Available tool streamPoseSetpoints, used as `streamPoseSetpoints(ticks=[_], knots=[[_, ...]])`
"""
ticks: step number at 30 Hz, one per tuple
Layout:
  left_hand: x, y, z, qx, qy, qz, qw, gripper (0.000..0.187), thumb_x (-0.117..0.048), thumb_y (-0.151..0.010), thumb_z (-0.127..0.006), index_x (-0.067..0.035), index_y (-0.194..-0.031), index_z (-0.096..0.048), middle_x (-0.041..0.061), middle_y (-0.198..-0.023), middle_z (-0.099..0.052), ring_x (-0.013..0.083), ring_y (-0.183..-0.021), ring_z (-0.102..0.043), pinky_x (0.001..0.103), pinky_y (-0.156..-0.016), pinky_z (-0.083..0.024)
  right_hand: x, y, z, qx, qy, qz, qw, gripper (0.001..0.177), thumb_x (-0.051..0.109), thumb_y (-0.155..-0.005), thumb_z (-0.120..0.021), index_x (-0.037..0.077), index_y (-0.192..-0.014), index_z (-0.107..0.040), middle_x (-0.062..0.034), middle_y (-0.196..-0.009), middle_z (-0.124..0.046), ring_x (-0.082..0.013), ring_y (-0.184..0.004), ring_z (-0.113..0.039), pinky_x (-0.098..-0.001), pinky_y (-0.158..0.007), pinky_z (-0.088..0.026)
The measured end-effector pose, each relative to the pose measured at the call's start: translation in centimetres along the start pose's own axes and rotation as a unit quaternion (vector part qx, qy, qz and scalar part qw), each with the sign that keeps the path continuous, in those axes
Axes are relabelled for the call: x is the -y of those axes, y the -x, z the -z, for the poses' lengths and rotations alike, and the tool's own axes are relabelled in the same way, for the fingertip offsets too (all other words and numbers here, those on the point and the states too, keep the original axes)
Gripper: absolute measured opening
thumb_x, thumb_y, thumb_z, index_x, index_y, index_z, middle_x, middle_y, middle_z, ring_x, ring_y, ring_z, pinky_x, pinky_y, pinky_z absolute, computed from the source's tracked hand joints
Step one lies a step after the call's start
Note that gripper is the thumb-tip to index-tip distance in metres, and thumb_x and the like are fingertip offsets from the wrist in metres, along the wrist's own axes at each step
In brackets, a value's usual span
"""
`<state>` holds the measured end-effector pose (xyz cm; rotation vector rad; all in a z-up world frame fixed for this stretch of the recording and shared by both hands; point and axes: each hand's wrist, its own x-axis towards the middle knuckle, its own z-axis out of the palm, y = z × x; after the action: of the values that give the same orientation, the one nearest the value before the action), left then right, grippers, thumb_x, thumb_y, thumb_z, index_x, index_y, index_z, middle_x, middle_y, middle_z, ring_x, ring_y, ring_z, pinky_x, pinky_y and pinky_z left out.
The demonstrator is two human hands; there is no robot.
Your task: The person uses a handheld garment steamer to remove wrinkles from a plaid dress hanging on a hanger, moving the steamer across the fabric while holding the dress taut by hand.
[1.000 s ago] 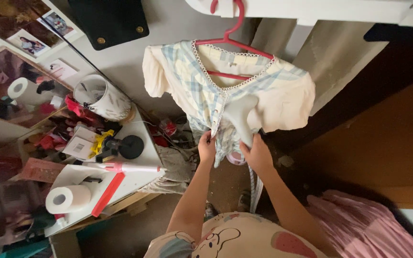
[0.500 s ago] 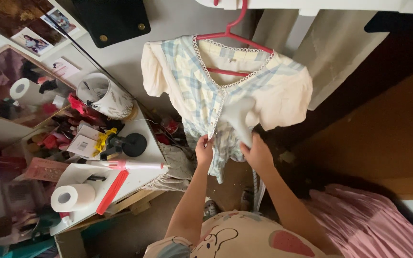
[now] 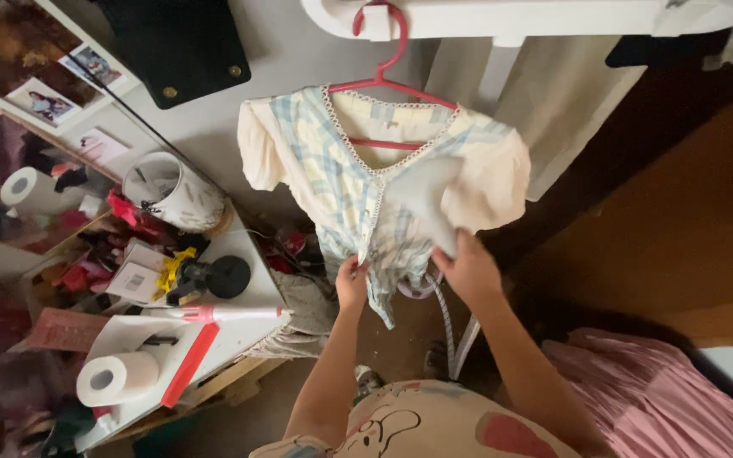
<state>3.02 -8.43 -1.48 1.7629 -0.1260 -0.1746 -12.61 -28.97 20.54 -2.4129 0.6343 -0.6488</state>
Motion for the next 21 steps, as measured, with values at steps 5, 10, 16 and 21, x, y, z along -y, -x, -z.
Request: streamPoseSetpoints(ticks=[5, 10, 16, 21], knots=[[0.5, 0.2, 0.4, -0.008, -0.003, 0.014, 1.0, 0.022, -0.013, -0.096, -0.067, -0.004, -0.116, -0.07, 0.007, -0.099, -0.072, 0.0166, -0.09, -0.068, 0.031, -0.081, -0.055, 0.4, -2.5, 4.3, -0.081, 0.054, 0.023, 0.995, 0.049, 0.039, -0.095, -0.072, 0.0, -0.12, -0.057, -0.021, -0.1, -0.07, -0.0411, -0.088, -0.069, -0.0482, -0.072, -0.057], [0.0, 0.4, 0.7, -0.005, 0.0, -0.013, 1.0, 0.023, -0.015, -0.098, -0.068, -0.003, -0.117, -0.07, 0.006, -0.099, -0.071, 0.0158, -0.089, -0.065, 0.03, -0.081, -0.053, -2.1, -1.0, 0.5, 0.019, 0.079, 0.0, 0.997, 0.047, 0.042, -0.092, -0.07, 0.002, -0.114, -0.058, -0.0221, -0.099, -0.069, -0.0426, -0.086, -0.069, -0.0504, -0.072, -0.056], [-1.2, 0.4, 2.3, -0.015, 0.0, 0.038, 0.999, 0.023, -0.016, -0.096, -0.07, -0.003, -0.115, -0.07, 0.007, -0.099, -0.073, 0.0154, -0.089, -0.067, 0.031, -0.08, -0.053, -7.9, 1.6, 0.0, 0.07, 0.074, -0.081, 0.992, 0.048, 0.042, -0.09, -0.069, 0.003, -0.113, -0.056, -0.0245, -0.103, -0.068, -0.0455, -0.091, -0.067, -0.0532, -0.076, -0.055], [-1.7, 0.3, 2.3, -0.003, -0.041, 0.04, 0.998, 0.021, -0.014, -0.097, -0.068, -0.002, -0.114, -0.07, 0.007, -0.099, -0.074, 0.0153, -0.087, -0.067, 0.031, -0.079, -0.052, -8.3, 2.3, 0.7, 0.082, 0.087, -0.072, 0.99, 0.046, 0.042, -0.089, -0.071, 0.005, -0.115, -0.057, -0.0221, -0.105, -0.068, -0.0446, -0.093, -0.067, -0.0531, -0.076, -0.055]])
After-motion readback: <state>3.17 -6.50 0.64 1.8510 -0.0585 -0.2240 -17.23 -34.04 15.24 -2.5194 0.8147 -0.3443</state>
